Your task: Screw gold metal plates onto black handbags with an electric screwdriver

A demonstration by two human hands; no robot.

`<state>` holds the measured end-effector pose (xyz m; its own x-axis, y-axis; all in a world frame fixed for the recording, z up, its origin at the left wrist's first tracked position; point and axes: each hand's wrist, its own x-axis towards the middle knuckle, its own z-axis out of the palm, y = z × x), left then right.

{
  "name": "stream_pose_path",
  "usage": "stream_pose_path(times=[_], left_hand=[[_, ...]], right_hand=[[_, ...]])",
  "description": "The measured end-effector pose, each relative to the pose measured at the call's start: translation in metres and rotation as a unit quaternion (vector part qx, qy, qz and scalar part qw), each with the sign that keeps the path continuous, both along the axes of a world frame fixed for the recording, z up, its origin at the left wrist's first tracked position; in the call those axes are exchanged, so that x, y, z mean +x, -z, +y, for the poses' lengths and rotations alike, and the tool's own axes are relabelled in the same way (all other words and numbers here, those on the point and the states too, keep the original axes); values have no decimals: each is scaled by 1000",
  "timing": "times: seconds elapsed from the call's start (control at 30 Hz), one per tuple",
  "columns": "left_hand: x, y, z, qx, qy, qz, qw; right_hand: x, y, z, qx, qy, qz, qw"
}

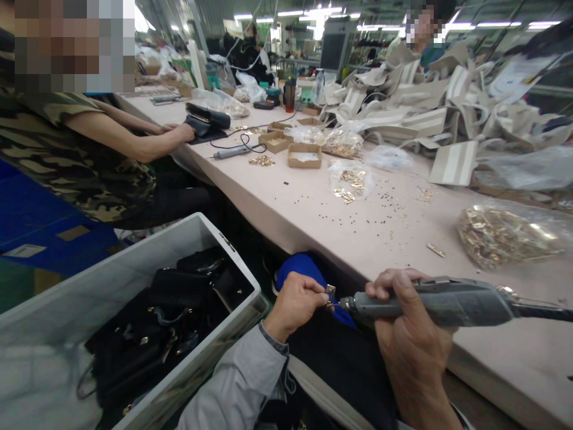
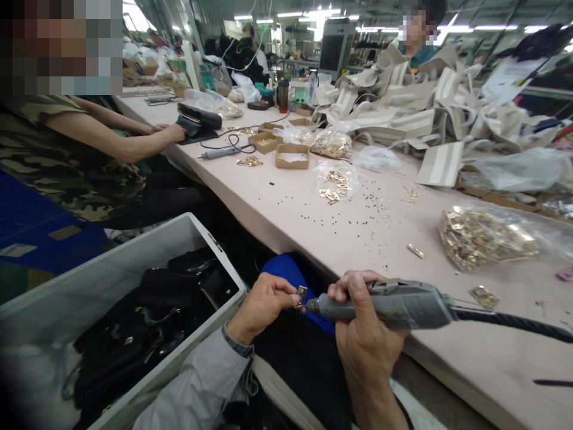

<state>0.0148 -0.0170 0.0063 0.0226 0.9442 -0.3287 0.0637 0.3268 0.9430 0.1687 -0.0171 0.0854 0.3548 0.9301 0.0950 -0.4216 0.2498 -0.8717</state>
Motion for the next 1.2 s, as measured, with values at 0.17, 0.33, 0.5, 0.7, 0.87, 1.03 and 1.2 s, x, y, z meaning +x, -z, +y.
stream_pose_path(times=[0.17,0.33,0.5,0.7,0.87,1.03,1.2], left_hand=[[0,-1,-1,5,6,-9,1000],[-1,-1,-1,1,0,0,1000],[-1,-1,-2,8,-3,3,1000],[0,-3,-2,4,-3,-3,1000],[2,-3,-2,-3,0,-24,1000],[0,-10,-6,2,33,-39,999],[5,-9,-14,15,31,-44,998]], right_hand=[[-1,3,1,9,-1,-10,1000],[-3,2,-1,7,-3,-15,1000],[-5,4,-1,13,-1,-16,1000],[-6,4,-2,12,-9,-7,1000],[-7,7,-4,33,-30,-41,998],[-8,8,-4,51,-39,-84,994],[-7,13,-6,55,-45,-103,992]])
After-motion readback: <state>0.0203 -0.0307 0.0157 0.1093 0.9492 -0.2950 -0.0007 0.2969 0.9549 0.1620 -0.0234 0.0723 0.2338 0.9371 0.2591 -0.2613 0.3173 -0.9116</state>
